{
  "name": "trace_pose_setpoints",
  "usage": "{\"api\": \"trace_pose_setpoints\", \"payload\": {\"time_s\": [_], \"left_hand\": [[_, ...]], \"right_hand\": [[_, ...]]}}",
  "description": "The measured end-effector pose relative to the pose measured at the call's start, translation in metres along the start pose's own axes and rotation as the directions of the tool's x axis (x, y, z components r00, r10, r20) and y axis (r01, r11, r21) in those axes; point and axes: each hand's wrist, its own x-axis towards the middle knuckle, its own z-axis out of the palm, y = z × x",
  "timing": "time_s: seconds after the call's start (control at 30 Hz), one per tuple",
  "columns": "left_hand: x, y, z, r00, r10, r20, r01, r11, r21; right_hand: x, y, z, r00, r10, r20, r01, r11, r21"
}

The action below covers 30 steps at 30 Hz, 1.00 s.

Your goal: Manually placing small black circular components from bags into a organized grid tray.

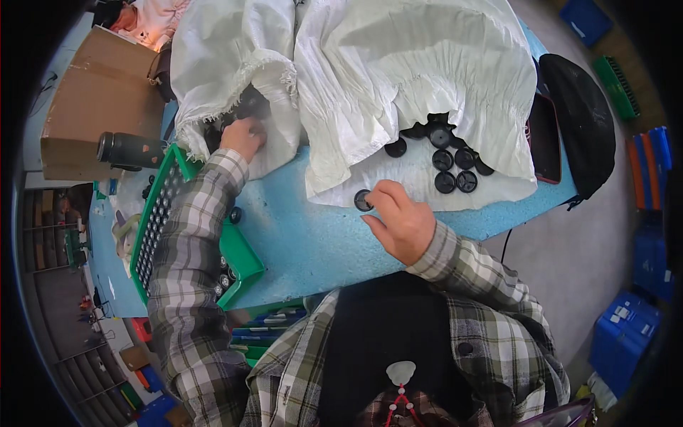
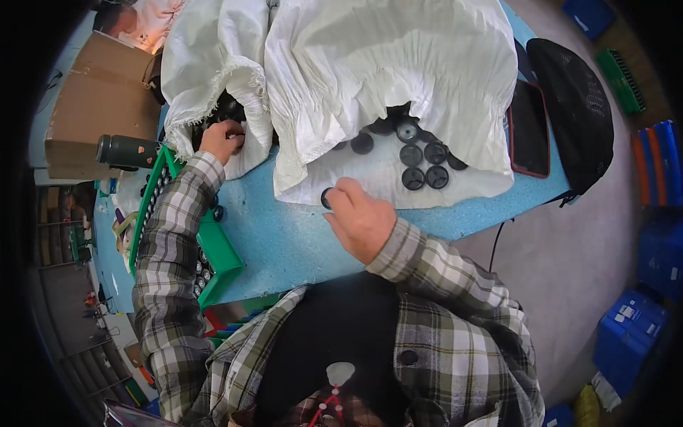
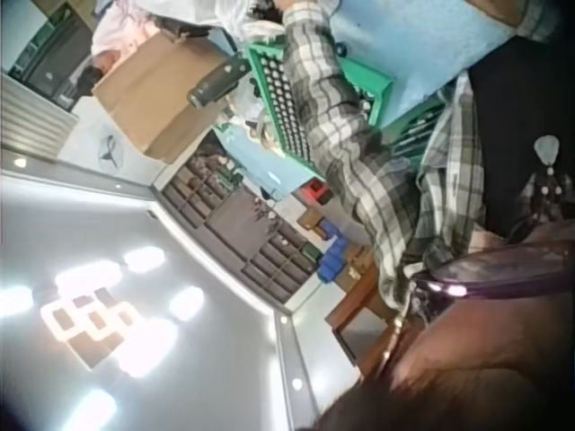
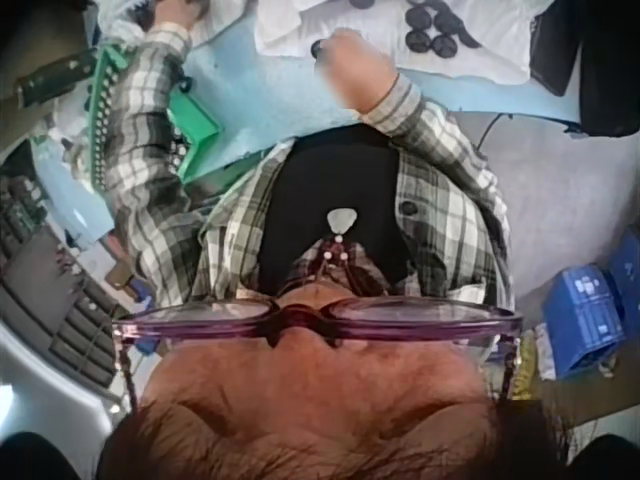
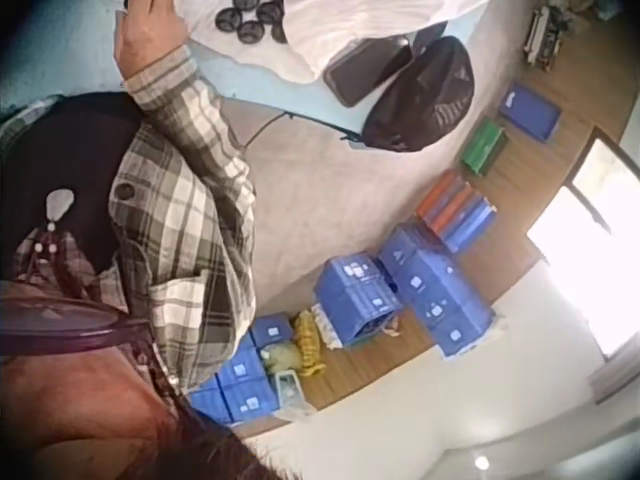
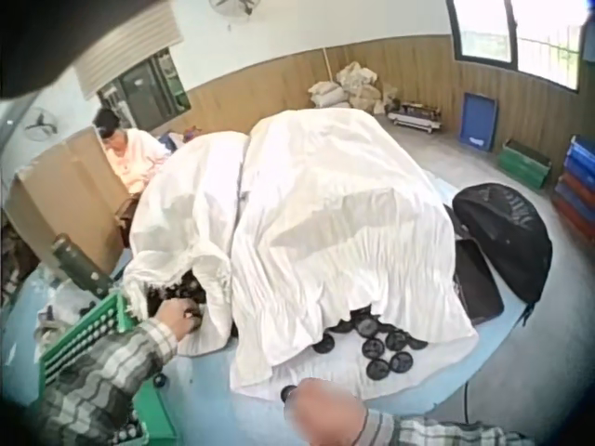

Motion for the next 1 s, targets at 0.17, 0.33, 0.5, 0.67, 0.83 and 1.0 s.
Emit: {"api": "trace_pose_setpoints", "payload": {"time_s": [0.17, 0.33, 0.5, 0.67, 0.83, 1.0], "left_hand": [[-0.009, -0.013, 0.000, 0.989, -0.149, -0.005, 0.147, 0.985, -0.092], [-0.021, -0.007, 0.002, 0.973, -0.229, 0.031, 0.229, 0.944, -0.236], [-0.061, 0.044, -0.001, 0.997, -0.035, 0.073, 0.047, 0.984, -0.170], [-0.073, 0.056, 0.006, 0.989, 0.143, 0.040, -0.140, 0.988, -0.066], [-0.070, 0.047, 0.006, 0.988, 0.083, 0.127, -0.054, 0.974, -0.219], [-0.088, 0.058, -0.010, 0.989, 0.079, 0.123, -0.060, 0.987, -0.150]], "right_hand": [[-0.002, 0.013, 0.026, 0.984, -0.073, 0.166, 0.128, 0.928, -0.350], [-0.006, 0.024, 0.020, 0.980, -0.103, 0.173, 0.158, 0.926, -0.342], [-0.003, 0.032, 0.004, 0.990, -0.058, 0.128, 0.076, 0.987, -0.145], [0.011, 0.024, -0.003, 0.991, 0.048, 0.126, -0.004, 0.944, -0.330], [0.006, 0.019, -0.006, 0.987, 0.010, 0.163, 0.049, 0.934, -0.355], [0.006, 0.020, -0.005, 0.979, -0.016, 0.205, 0.088, 0.934, -0.347]]}}
